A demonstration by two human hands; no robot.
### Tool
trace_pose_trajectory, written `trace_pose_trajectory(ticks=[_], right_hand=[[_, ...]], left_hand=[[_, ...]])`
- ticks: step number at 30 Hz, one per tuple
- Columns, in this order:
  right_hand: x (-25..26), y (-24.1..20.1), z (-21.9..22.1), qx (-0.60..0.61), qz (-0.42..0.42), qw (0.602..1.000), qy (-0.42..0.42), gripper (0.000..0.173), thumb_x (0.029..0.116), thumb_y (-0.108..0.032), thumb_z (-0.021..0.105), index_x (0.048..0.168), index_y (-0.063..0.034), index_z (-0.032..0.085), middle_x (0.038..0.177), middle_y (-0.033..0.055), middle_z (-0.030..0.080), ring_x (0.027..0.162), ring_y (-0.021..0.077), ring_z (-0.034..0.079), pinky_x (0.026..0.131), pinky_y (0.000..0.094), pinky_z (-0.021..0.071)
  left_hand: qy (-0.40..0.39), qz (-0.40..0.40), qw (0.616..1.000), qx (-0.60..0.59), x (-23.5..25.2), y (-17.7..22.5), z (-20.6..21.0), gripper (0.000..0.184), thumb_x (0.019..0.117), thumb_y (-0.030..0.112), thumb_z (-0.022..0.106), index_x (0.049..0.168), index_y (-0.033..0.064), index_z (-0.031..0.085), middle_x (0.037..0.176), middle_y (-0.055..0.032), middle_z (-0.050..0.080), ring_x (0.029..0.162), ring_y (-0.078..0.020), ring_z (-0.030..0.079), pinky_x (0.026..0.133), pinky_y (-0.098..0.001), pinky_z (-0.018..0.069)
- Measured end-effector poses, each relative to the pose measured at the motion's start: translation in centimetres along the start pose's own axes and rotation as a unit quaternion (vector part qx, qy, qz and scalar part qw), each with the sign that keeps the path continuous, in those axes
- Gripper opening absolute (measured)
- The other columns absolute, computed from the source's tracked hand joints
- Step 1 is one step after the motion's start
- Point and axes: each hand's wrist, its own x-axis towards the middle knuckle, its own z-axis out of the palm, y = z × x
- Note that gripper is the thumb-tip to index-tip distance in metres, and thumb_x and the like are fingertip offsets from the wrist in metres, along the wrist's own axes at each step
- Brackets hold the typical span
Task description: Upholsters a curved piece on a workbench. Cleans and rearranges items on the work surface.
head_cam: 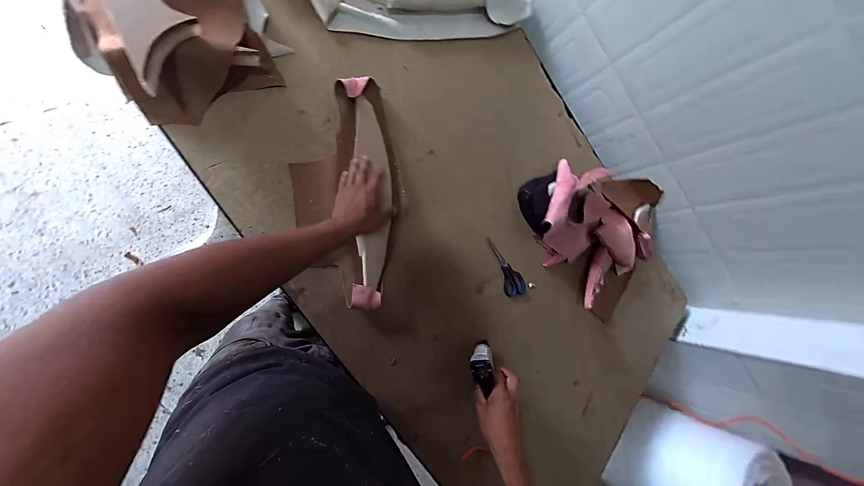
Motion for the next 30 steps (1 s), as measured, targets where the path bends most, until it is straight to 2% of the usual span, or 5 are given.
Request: trace_pose_trajectory(ticks=[7, 11, 15, 22, 30], right_hand=[[-5.3, 4.9, 5.0, 0.096, 0.119, 0.986, 0.059, 0.06, 0.0892, -0.028, 0.07, 0.144, -0.0078, 0.058, 0.157, 0.0181, 0.042, 0.144, 0.0356, 0.042, 0.114, 0.0554, 0.0417], [-6.2, -2.5, 4.2, 0.321, 0.118, 0.937, 0.071, 0.042, 0.0967, -0.018, 0.064, 0.136, -0.0048, 0.062, 0.138, 0.013, 0.06, 0.111, 0.0223, 0.068, 0.088, 0.0424, 0.062], [-4.2, -10.7, 6.2, 0.441, 0.117, 0.89, 0.008, 0.049, 0.0977, -0.021, 0.064, 0.142, -0.0036, 0.054, 0.123, 0.0088, 0.07, 0.105, 0.0178, 0.071, 0.087, 0.0394, 0.0631], [3.5, -15.7, 9.6, 0.4, 0.183, 0.898, 0.006, 0.081, 0.0892, -0.038, 0.08, 0.154, -0.0097, 0.04, 0.105, 0.0127, 0.069, 0.079, 0.0238, 0.069, 0.07, 0.0469, 0.0617], [8.7, -15.6, 8.0, 0.344, 0.226, 0.909, -0.072, 0.048, 0.0936, -0.053, 0.071, 0.104, -0.0061, 0.074, 0.085, 0.0135, 0.07, 0.074, 0.0283, 0.066, 0.068, 0.0525, 0.0558]], left_hand=[[0.006, -0.109, 0.991, 0.076, 7.2, 1.4, 2.5, 0.123, 0.0678, 0.061, 0.084, 0.164, 0.0136, 0.024, 0.169, -0.029, 0.01, 0.15, -0.0578, 0.018, 0.11, -0.0741, 0.0344], [-0.121, 0.195, 0.967, 0.106, 3.3, 0.4, 1.3, 0.105, 0.0654, 0.036, 0.092, 0.157, 0.0262, 0.041, 0.166, -0.0197, 0.03, 0.148, -0.0524, 0.028, 0.107, -0.0755, 0.038], [-0.422, 0.325, 0.812, 0.24, -2.8, 4.7, -4.8, 0.086, 0.0827, 0.02, 0.084, 0.156, 0.0372, 0.042, 0.173, 0.0058, 0.017, 0.16, -0.0281, 0.009, 0.127, -0.0568, 0.0176], [-0.24, 0.473, 0.846, 0.052, -4.2, -0.2, 0.0, 0.023, 0.0931, 0.041, 0.068, 0.107, 0.0255, 0.078, 0.161, 0.0064, 0.044, 0.148, -0.0205, 0.04, 0.121, -0.0469, 0.0375], [-0.19, 0.402, 0.896, -0.002, -5.7, 7.8, 11.4, 0.033, 0.1056, 0.042, 0.049, 0.118, 0.0219, 0.072, 0.129, 0.0003, 0.066, 0.125, -0.0212, 0.058, 0.105, -0.0437, 0.049]])
